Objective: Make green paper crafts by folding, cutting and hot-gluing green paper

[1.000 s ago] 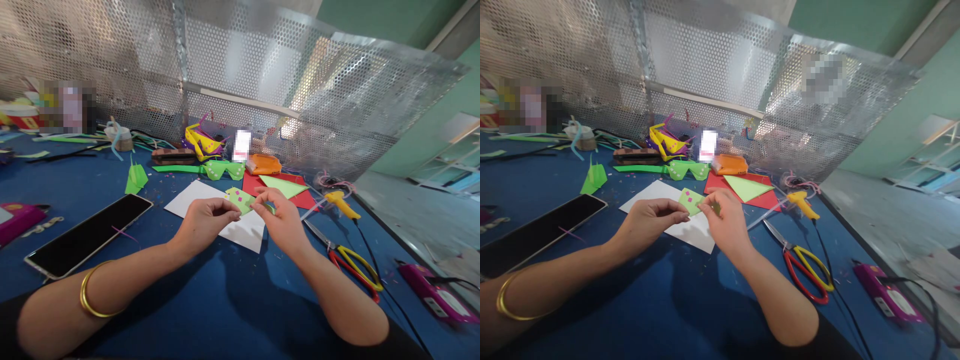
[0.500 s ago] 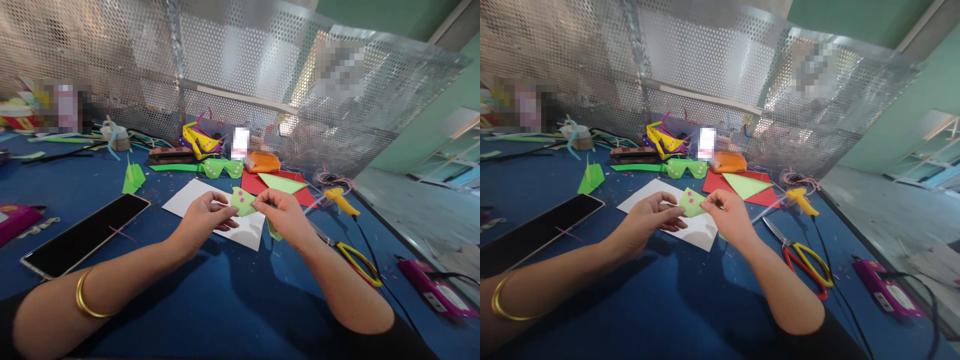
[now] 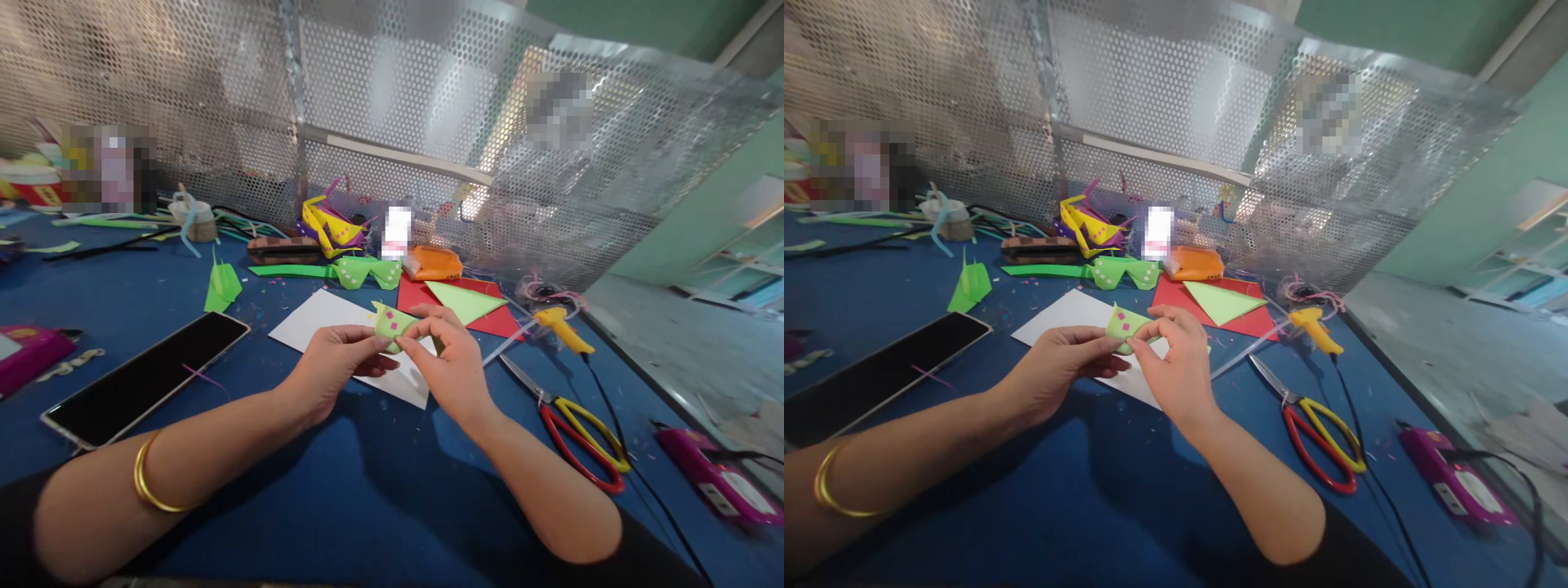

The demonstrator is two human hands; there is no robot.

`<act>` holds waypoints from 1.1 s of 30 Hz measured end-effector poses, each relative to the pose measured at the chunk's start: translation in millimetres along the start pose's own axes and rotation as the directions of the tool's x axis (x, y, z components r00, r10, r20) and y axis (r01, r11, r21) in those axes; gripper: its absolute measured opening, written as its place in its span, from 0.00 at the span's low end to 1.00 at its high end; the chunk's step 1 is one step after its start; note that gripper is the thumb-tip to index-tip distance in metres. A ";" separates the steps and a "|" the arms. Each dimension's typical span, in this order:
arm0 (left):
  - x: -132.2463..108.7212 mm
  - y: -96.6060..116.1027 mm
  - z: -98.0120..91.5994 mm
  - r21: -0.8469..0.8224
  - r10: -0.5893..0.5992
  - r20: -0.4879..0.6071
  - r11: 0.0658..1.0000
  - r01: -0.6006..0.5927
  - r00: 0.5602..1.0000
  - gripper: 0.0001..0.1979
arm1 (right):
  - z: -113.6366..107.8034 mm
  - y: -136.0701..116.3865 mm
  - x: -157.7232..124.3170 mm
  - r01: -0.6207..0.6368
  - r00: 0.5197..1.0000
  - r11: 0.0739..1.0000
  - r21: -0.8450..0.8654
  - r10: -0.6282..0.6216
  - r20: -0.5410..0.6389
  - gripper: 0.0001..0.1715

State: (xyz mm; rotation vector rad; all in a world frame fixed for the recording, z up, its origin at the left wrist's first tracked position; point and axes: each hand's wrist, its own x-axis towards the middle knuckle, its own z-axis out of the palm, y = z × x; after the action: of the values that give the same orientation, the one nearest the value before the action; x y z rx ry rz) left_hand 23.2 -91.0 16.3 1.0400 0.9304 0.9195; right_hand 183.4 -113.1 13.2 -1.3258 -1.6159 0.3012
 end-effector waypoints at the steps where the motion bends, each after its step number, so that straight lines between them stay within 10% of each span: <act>1: -0.4 0.2 0.1 -0.010 -0.003 0.001 1.000 0.003 1.000 0.09 | 1.9 0.3 -1.6 0.009 1.000 1.000 -0.013 -0.009 -0.016 0.05; 33: -0.1 1.8 -1.2 -0.015 -0.015 -0.009 1.000 0.015 1.000 0.09 | 1.0 -5.1 -4.7 -0.086 0.993 0.988 0.130 0.095 -0.066 0.07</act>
State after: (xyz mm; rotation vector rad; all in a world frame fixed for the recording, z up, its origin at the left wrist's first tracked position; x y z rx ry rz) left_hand 21.7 -90.3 17.8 1.0161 0.9368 0.9182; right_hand 179.1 -118.7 13.9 -1.2996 -1.4549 0.4006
